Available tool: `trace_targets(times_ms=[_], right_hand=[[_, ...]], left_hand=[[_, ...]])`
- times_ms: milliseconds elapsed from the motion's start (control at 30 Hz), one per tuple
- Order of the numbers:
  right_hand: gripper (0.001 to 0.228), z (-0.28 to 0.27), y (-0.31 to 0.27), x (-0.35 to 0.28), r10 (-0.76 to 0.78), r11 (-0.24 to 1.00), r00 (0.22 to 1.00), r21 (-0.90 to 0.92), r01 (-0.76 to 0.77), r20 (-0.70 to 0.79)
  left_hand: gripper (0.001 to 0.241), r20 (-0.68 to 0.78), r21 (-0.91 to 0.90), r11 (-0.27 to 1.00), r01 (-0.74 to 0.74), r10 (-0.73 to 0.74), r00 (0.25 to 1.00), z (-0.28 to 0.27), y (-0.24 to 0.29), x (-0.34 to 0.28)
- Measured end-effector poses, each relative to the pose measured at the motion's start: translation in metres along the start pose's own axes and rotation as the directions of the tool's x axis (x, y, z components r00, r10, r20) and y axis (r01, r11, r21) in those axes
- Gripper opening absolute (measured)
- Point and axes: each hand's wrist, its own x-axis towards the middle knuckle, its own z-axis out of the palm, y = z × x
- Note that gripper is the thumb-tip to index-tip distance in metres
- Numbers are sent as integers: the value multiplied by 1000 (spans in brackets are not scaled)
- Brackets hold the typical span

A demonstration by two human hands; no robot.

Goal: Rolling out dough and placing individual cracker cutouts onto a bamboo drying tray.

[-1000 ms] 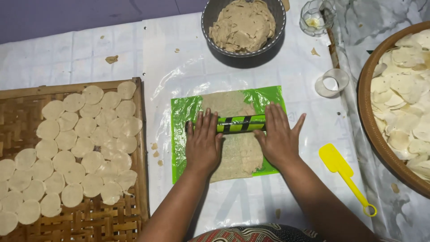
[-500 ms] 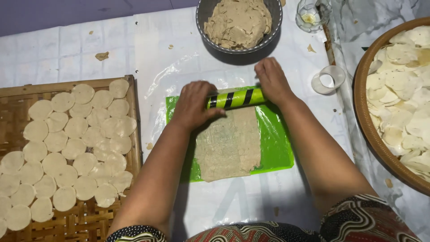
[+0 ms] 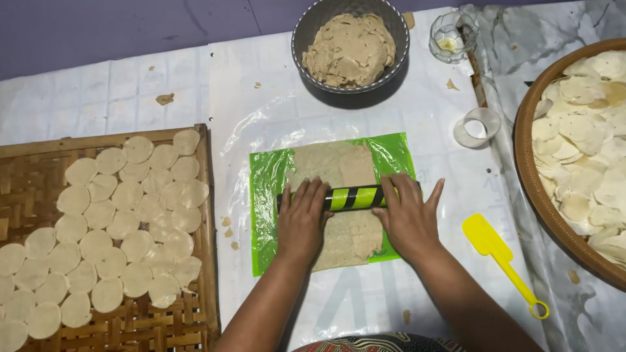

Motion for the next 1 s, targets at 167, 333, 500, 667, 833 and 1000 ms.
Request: trace_targets(times_ms=[167,333,500,667,833,1000], right_hand=[[77,20,3,40,22,1000,994,22,-19,-106],[70,6,6,114,74,997,997,4,-74,-23],[69,29,32,192,112,994,993,12,-113,24],[29,42,51,218,103,995,903,43,-93,-417],[39,-1,53,159,158,925,956,377,-55,-247],[83,-33,8,104,-42,996,980,83,26,195]], left_hand=[[62,156,92,993,69,-83,984,-12,0,33],[64,318,143,964,225,-260,912,-22,-16,106],[66,419,207,944,255,-322,849,3,-60,168],[36,-142,-14,997,77,-79,987,11,-82,165],[50,-37,-170,966,-194,190,981,-17,-75,107],[53,-9,-3,985,-173,173,985,-19,-62,78]])
